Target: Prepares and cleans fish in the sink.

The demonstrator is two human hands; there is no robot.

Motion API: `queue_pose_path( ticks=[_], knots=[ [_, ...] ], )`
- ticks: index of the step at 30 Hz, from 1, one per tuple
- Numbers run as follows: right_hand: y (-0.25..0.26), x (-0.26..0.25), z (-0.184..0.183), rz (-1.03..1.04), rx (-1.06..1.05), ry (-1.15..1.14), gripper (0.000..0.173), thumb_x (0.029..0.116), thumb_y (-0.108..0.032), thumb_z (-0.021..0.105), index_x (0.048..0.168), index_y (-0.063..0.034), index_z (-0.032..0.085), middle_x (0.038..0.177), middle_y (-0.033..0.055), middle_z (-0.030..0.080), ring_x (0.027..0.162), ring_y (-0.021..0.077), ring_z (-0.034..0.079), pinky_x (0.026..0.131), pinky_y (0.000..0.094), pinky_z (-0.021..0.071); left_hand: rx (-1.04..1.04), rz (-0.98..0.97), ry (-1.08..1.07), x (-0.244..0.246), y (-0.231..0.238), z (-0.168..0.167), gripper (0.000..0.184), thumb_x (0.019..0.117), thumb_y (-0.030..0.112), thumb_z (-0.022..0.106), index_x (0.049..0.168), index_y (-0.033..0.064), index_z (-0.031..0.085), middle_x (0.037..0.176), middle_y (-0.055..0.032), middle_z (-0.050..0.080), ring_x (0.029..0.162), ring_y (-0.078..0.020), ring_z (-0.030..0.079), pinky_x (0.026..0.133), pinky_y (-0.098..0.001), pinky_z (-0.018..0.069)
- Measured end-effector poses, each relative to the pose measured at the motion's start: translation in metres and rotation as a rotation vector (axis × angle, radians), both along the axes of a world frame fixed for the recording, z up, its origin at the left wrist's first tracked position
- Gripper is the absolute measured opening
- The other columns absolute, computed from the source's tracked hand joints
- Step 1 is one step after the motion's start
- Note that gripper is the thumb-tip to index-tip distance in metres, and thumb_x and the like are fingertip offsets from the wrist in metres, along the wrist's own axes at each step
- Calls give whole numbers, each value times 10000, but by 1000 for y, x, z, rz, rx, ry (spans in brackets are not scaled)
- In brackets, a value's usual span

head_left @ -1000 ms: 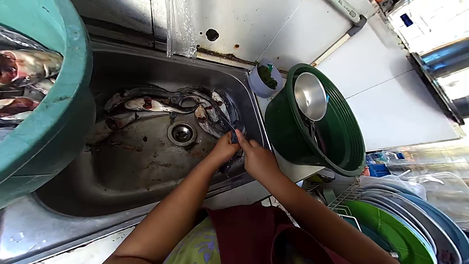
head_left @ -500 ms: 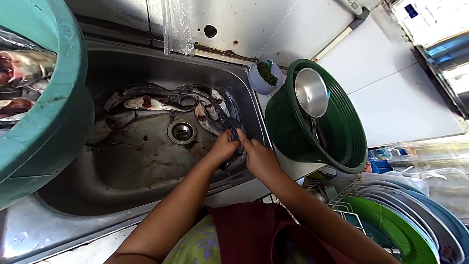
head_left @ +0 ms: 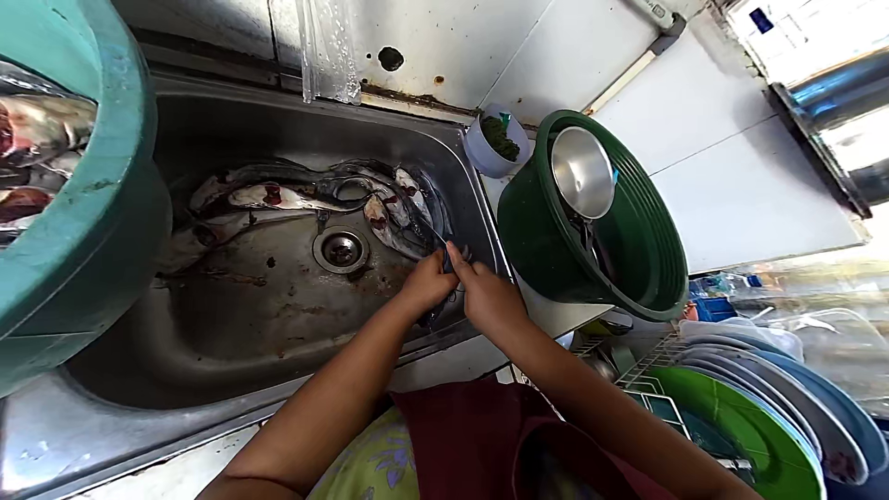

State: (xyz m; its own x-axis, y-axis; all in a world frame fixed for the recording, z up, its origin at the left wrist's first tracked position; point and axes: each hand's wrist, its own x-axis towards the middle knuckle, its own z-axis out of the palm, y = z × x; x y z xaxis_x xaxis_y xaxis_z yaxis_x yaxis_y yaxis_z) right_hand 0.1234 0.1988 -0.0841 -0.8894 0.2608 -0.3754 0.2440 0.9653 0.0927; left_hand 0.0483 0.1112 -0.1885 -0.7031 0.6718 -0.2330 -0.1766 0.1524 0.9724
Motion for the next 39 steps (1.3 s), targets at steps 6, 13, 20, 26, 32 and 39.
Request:
queue_pose_path(
  ticks=[6,13,20,26,32,39],
  knots=[
    [33,28,-3,-29,-443,298,567,1065,-99,417,1615,-228,366,1170,192,701,988,318,693,904,521,553,169,25,-59,-6,-14,5,315,959,98,579,1267,30,571,1016,-140,658,839,-213,634,733,-425,531],
    [39,44,1,-50,-449,385,534,1068,-132,413,1598,-194,403,1105,162,707,901,243,665,868,431,544,262,110,-203,-9,-11,8,312,1049,163,377,1260,57,580,881,-60,600,704,-120,560,633,-299,480],
    [31,49,7,-22,-209,235,537,1079,-149,403,1608,-244,382,1182,169,705,1003,328,705,882,516,564,167,122,-87,-12,-5,-5,299,1026,119,399,1214,33,616,967,-110,631,828,-175,594,726,-389,488],
    [3,22,6,-103,-136,158,626,1061,-96,418,1648,-247,264,1169,192,689,972,355,707,858,521,571,201,71,38,1,-4,0,273,979,119,436,1156,30,623,935,-117,648,817,-197,628,718,-430,517],
    [3,-10,2,-62,-193,173,674,1065,-82,454,1659,-287,210,1196,188,676,982,367,706,852,545,577,276,250,-102,0,-2,-3,257,981,108,422,1129,29,617,872,-78,622,740,-147,596,669,-367,504],
    [10,30,2,-10,-98,121,628,1040,-74,409,1640,-223,295,1162,193,684,943,342,709,829,490,579,165,254,-44,-8,-5,-3,288,967,120,458,1166,15,637,929,-127,659,838,-216,639,746,-464,515]
  ],
)
